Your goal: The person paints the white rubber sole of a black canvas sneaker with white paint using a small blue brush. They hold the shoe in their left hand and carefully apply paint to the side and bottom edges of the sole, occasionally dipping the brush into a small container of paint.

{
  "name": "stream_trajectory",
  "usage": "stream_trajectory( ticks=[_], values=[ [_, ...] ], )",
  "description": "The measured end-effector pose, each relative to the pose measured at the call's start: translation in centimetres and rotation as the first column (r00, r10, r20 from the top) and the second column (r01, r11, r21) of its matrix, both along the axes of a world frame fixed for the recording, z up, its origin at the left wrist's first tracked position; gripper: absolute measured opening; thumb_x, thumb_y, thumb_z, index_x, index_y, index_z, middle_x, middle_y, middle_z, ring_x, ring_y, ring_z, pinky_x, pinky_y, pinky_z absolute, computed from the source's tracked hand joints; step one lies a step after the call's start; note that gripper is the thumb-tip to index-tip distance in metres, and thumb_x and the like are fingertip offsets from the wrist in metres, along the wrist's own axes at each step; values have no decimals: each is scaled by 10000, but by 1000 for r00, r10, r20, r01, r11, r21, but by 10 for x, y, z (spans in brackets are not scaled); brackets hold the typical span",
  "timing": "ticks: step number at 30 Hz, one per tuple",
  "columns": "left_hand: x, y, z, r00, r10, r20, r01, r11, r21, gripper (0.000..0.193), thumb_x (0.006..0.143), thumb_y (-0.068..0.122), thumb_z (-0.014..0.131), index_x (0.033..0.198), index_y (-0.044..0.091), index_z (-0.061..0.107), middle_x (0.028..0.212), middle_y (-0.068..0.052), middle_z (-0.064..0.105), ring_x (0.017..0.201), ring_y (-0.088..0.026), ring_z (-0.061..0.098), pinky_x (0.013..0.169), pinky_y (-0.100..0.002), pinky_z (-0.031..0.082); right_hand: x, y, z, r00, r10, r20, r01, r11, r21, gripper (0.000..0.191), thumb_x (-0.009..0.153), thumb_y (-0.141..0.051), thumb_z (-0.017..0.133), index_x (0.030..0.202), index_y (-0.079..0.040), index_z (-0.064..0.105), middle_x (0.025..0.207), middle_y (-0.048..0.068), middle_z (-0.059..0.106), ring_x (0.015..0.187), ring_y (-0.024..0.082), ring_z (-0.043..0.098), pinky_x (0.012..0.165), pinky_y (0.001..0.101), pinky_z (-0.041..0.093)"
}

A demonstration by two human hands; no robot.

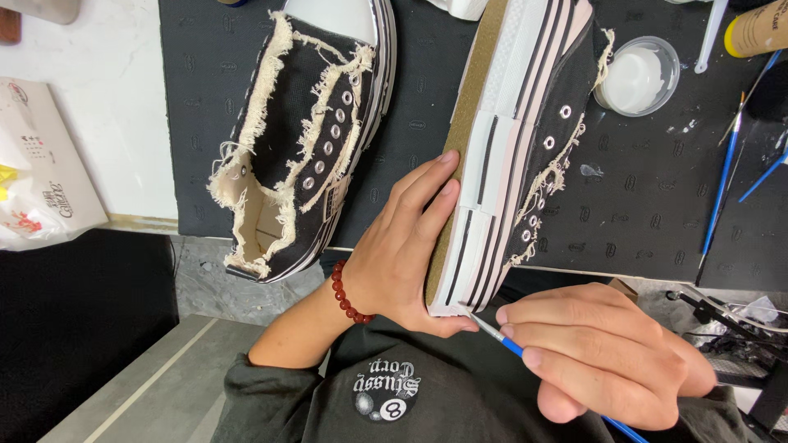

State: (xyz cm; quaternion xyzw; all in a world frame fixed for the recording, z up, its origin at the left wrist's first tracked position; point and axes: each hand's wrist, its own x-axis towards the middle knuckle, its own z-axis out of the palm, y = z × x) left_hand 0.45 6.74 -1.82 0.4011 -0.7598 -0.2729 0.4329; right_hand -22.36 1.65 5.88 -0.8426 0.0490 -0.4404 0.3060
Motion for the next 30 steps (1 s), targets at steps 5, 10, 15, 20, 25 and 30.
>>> stream_trajectory(
  ticks=[5,10,15,20,25,30],
  values=[
    [0,0,0,1000,-4,6,4,1000,-1,1275,779,683,842,1631,-6,190,1671,-282,234,1498,-467,360,1268,-538,344,3,-1,9,999,-49,-21,47,997,-66,426,1081,-308,531,863,55,578,712,183,693,706,317,768,573,403,644],
    [0,-1,0,1000,-2,4,2,1000,-24,1273,785,680,843,1633,-5,185,1673,-279,231,1500,-456,363,1267,-531,348,3,0,10,998,-46,-51,44,998,-41,436,1081,-318,523,866,58,567,720,188,691,714,313,764,586,395,632],
    [0,-2,-1,1000,-5,-3,5,1000,-25,1273,786,676,842,1634,-4,180,1669,-282,229,1498,-458,360,1266,-530,349,1,-1,6,998,-46,-35,43,997,-68,430,1084,-308,524,860,57,566,716,189,684,709,321,763,588,417,644],
    [-1,-1,0,1000,-1,-2,1,1000,-25,1260,791,667,839,1633,-6,185,1651,-283,233,1492,-466,367,1263,-529,354,6,-2,12,998,-43,-39,42,999,-35,439,1083,-316,520,848,51,570,708,182,687,701,308,763,560,396,634],
    [-1,-2,0,1000,6,-6,-6,1000,-21,1237,808,652,833,1637,-2,187,1623,-282,238,1490,-470,379,1264,-522,363,12,9,11,999,-42,-31,42,999,-17,452,1082,-334,514,856,55,566,701,168,686,697,300,771,549,391,642],
    [-1,-3,0,999,9,-35,-11,999,-39,1232,824,665,825,1640,6,179,1624,-280,236,1490,-465,380,1217,-507,350,8,29,-8,995,-95,16,97,985,-143,400,1051,-335,576,916,39,532,766,172,689,744,313,763,569,386,634]
  ],
)
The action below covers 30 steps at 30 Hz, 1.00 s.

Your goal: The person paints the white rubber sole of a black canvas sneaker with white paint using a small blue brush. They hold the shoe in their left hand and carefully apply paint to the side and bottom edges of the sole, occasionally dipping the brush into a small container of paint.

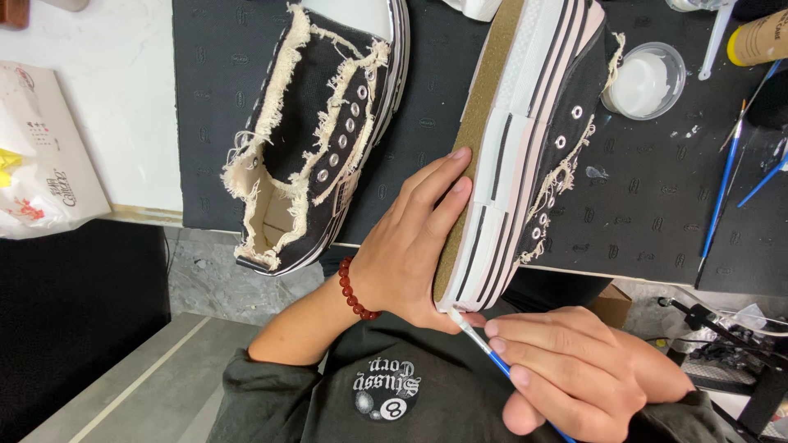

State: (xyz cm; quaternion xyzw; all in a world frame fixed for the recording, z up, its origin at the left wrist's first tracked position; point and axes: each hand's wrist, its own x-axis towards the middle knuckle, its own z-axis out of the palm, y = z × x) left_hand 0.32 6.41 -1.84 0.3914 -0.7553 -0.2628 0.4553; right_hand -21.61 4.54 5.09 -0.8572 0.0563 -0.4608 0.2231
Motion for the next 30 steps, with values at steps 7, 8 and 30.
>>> stream_trajectory(
  ticks=[7,8,30],
  values=[
    [-1,2,0,1000,1,2,-1,1000,1,1224,820,647,826,1638,5,182,1619,-281,236,1489,-470,372,1228,-510,352,-4,19,-20,993,-115,-11,114,992,-50,389,1044,-358,614,980,18,541,832,173,719,816,324,780,622,390,647],
    [-1,1,0,1000,0,4,0,1000,1,1222,819,644,826,1637,4,182,1619,-281,236,1489,-470,372,1235,-512,355,-4,21,-20,994,-113,-11,112,992,-53,391,1045,-359,615,980,19,539,832,174,717,816,326,779,625,394,649],
    [-2,1,1,1000,5,6,-5,1000,3,1198,810,576,844,1632,6,184,1615,-286,237,1486,-472,373,1264,-520,361,-6,14,-28,996,-84,31,88,981,-173,383,1076,-322,619,981,42,552,815,176,707,798,327,771,622,394,653]
  ],
)
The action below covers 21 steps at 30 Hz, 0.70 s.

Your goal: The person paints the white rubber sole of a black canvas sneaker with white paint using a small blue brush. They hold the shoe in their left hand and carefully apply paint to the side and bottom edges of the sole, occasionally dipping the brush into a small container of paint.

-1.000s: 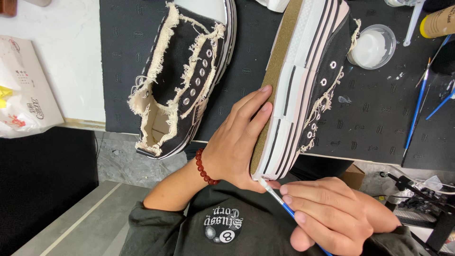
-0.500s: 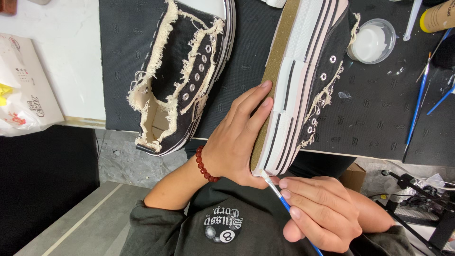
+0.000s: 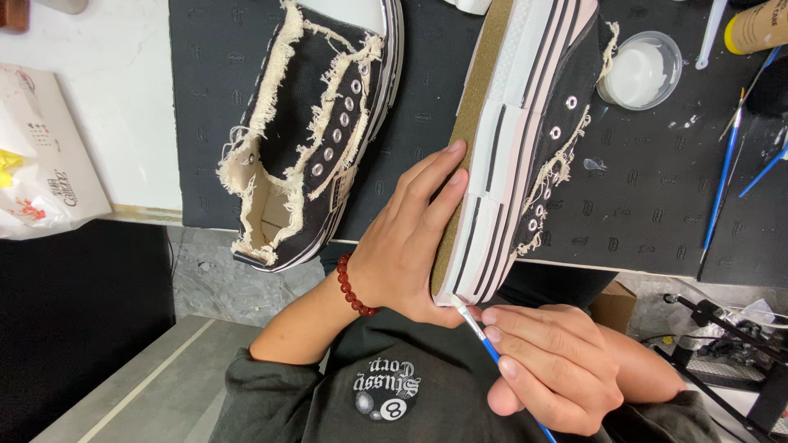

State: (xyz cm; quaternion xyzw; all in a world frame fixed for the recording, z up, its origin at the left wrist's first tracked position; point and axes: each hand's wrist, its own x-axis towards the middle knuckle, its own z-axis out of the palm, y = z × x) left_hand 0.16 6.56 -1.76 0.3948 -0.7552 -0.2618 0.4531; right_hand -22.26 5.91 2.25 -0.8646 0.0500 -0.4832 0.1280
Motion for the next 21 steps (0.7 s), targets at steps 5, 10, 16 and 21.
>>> stream_trajectory(
  ticks=[5,10,16,21],
  values=[
    [0,0,2,1000,-3,-5,3,1000,0,1184,811,541,847,1632,8,181,1616,-286,234,1487,-469,371,1266,-519,356,-5,-1,-3,1000,7,-19,-8,1000,-19,383,1082,-310,616,985,54,550,821,194,704,799,331,767,631,410,665],
    [0,-1,2,1000,-3,8,3,1000,-5,1184,811,527,852,1633,7,178,1666,-284,233,1487,-466,371,1264,-519,356,-8,4,-3,999,-26,-19,26,1000,-14,391,1076,-317,610,979,56,549,810,192,702,794,336,766,619,413,660],
    [3,1,-2,1000,-11,16,11,1000,-2,1224,769,535,854,1638,14,166,1662,-298,241,1487,-485,361,1261,-536,339,-12,-7,0,1000,28,-2,-29,997,-68,414,1113,-314,568,998,82,532,811,189,699,779,333,767,599,391,657],
    [-4,-1,22,1000,8,30,-8,1000,-12,1283,710,569,854,1635,-3,175,1645,-328,269,1513,-523,377,1269,-572,356,-25,-10,15,999,39,0,-39,994,101,354,1108,-283,549,1053,67,560,910,194,723,865,341,788,691,404,671]
  ],
)
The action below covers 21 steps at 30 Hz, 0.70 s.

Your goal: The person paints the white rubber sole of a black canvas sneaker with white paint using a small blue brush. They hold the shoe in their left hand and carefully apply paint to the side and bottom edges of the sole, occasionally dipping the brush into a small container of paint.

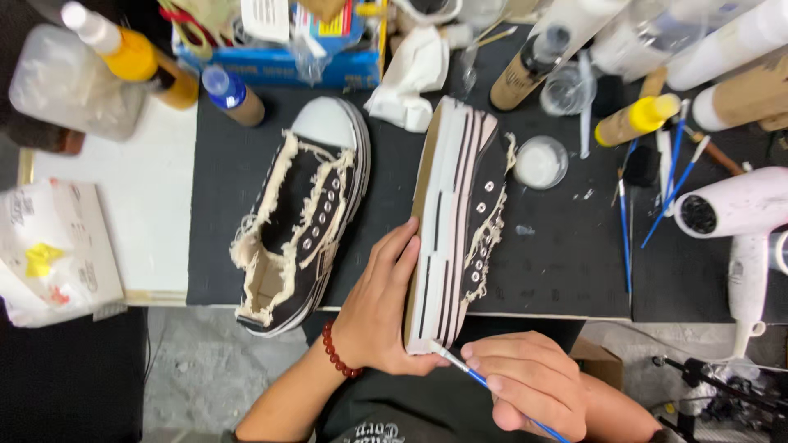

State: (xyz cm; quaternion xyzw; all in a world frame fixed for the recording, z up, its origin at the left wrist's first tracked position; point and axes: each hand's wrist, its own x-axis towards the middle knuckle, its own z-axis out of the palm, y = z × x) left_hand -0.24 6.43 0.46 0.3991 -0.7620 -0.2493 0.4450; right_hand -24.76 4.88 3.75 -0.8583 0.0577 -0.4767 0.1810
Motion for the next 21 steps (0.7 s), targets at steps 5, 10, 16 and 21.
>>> stream_trajectory(
  ticks=[5,10,16,21],
  values=[
    [-3,3,-4,999,18,42,-19,1000,14,1323,702,614,846,1641,-6,151,1647,-339,274,1515,-524,372,1261,-578,348,-5,-1,0,999,-36,32,26,964,266,285,1111,-242,535,1065,36,579,912,157,725,869,327,799,735,427,678],
    [-2,2,-7,998,8,59,-9,1000,22,1322,716,640,821,1639,-18,141,1649,-342,268,1522,-522,366,1269,-589,333,-1,-11,-8,943,-170,287,19,886,463,314,1113,-246,468,1043,46,560,863,183,695,724,315,758,646,447,675],
    [-6,10,-13,998,3,69,-3,1000,7,1331,726,646,807,1636,-22,104,1642,-344,241,1530,-530,332,1264,-618,316,-50,-54,4,800,-506,322,261,777,573,272,1179,-189,498,1119,77,508,838,247,622,661,331,660,626,415,605],
    [-9,11,-20,997,-8,79,5,1000,31,1325,764,729,736,1649,4,68,1661,-328,205,1548,-530,308,1277,-629,312,-66,-103,12,754,-581,-306,653,620,435,187,1179,-155,591,1141,27,617,924,247,740,758,345,765,695,404,623]
  ],
)
